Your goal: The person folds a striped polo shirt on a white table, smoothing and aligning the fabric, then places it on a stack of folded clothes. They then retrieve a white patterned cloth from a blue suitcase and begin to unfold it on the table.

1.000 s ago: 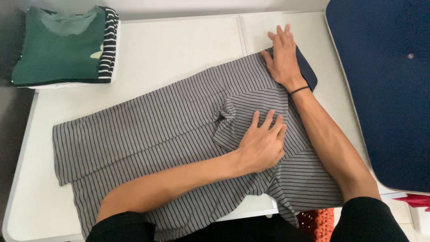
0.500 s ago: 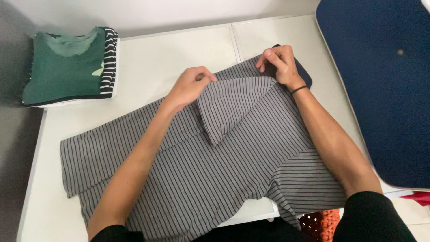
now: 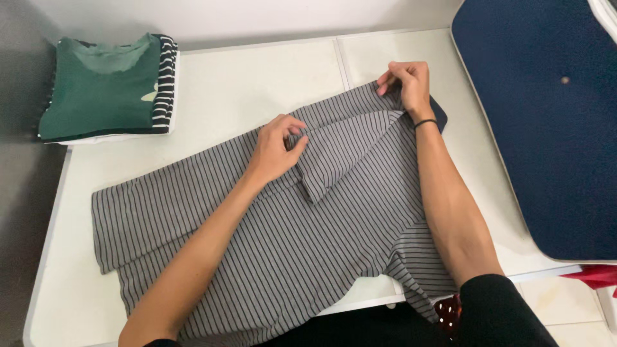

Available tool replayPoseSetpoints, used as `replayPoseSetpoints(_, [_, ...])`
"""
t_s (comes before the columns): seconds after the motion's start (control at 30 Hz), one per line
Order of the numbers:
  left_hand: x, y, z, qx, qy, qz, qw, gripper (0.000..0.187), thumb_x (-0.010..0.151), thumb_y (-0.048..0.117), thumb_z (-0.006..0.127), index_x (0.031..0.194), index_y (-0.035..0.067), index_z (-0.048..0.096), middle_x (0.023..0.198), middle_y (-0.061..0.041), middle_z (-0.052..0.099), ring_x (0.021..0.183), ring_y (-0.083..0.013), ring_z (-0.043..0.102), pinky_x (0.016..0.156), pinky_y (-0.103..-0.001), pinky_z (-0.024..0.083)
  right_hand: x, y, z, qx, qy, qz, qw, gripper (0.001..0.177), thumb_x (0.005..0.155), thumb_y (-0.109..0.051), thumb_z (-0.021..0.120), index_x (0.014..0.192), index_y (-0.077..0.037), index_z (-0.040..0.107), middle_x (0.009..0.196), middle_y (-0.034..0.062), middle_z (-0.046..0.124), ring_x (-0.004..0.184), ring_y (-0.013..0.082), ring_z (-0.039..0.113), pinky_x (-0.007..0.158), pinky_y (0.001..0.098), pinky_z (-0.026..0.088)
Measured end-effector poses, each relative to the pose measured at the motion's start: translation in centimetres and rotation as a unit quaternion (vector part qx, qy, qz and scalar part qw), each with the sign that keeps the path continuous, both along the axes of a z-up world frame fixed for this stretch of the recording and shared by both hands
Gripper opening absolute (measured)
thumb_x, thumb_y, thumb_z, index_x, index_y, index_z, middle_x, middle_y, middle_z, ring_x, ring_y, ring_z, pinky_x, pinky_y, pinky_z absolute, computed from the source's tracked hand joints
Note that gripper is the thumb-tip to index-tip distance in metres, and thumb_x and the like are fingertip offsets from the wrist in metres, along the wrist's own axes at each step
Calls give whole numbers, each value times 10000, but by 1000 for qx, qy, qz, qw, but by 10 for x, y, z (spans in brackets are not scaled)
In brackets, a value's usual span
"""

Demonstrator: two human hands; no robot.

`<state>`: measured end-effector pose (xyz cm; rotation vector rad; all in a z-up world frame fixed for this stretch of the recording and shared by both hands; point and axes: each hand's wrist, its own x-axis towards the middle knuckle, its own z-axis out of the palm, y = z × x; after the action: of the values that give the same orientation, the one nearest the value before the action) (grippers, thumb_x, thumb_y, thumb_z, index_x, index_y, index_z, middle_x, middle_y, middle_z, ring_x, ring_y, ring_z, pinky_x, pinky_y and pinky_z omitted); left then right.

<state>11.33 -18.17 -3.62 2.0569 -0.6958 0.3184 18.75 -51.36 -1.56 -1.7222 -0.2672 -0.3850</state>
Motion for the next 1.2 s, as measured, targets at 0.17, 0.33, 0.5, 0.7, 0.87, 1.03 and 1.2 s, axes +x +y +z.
replayPoseSetpoints(0.17, [-10, -1, 6, 9, -50, -1, 999, 208, 887, 7, 667, 1088, 59, 647, 891, -56, 590, 778, -160, 605, 692, -318, 508, 2, -25, -3, 63, 18, 45, 997, 323, 978, -172, 530, 877, 41, 751, 833, 181, 742, 751, 219, 720, 756, 315, 547])
replayPoseSetpoints(0.33, [-4, 0, 5, -61, -62, 9, 996, 172, 904, -39, 632, 1058, 36, 634, 923, -76, 558, 809, -177, 600, 726, -326, 532, -4, -30, 15, -166, 97, 159, 968, 279, 844, -165, 635, 1034, -27, 784, 1049, 121, 783, 1010, 226, 694, 1026, 355, 495])
replayPoseSetpoints(0.5, [5, 3, -6, -157, -50, 31, 986, 170, 882, -73, 628, 1018, 28, 641, 981, -59, 577, 878, -155, 631, 812, -296, 580, -10, -30, 23, -187, 142, 193, 953, 257, 804, -186, 742, 1023, -60, 792, 1079, 72, 786, 1052, 203, 719, 1037, 355, 515])
replayPoseSetpoints(0.7, [12, 8, -13, -161, -42, 89, 982, 207, 884, -103, 633, 1027, 43, 663, 1001, -52, 565, 907, -163, 644, 825, -298, 530, -4, -31, 13, -177, 153, 148, 961, 223, 815, -23, 763, 1037, -39, 782, 1011, 74, 774, 892, 148, 701, 864, 283, 570])
replayPoseSetpoints(0.87, [11, 8, -12, -141, -46, 140, 979, 244, 897, -132, 568, 1003, 58, 679, 1002, -55, 542, 897, -176, 607, 709, -309, 480, -1, -22, -3, -119, 90, 82, 985, 143, 893, -5, 731, 1030, -12, 769, 920, 56, 760, 812, 108, 695, 782, 251, 567])
replayPoseSetpoints(1.03, [7, 7, -9, -122, -45, 153, 980, 270, 912, -134, 535, 985, 75, 689, 1002, -51, 537, 894, -179, 591, 696, -324, 462, -7, -1, -3, -159, 10, 16, 987, 124, 927, -1, 722, 1047, -23, 751, 872, 59, 728, 794, 110, 682, 754, 260, 556])
replayPoseSetpoints(1.2, [-3, 3, 4, -25, -188, 170, 967, 248, 837, -91, 593, 931, 114, 695, 1010, -70, 519, 956, -257, 504, 762, -351, 444, -10, 13, 1, -317, -74, -50, 944, 171, 928, -96, 742, 1096, -60, 744, 872, 66, 697, 867, 198, 624, 859, 366, 494])
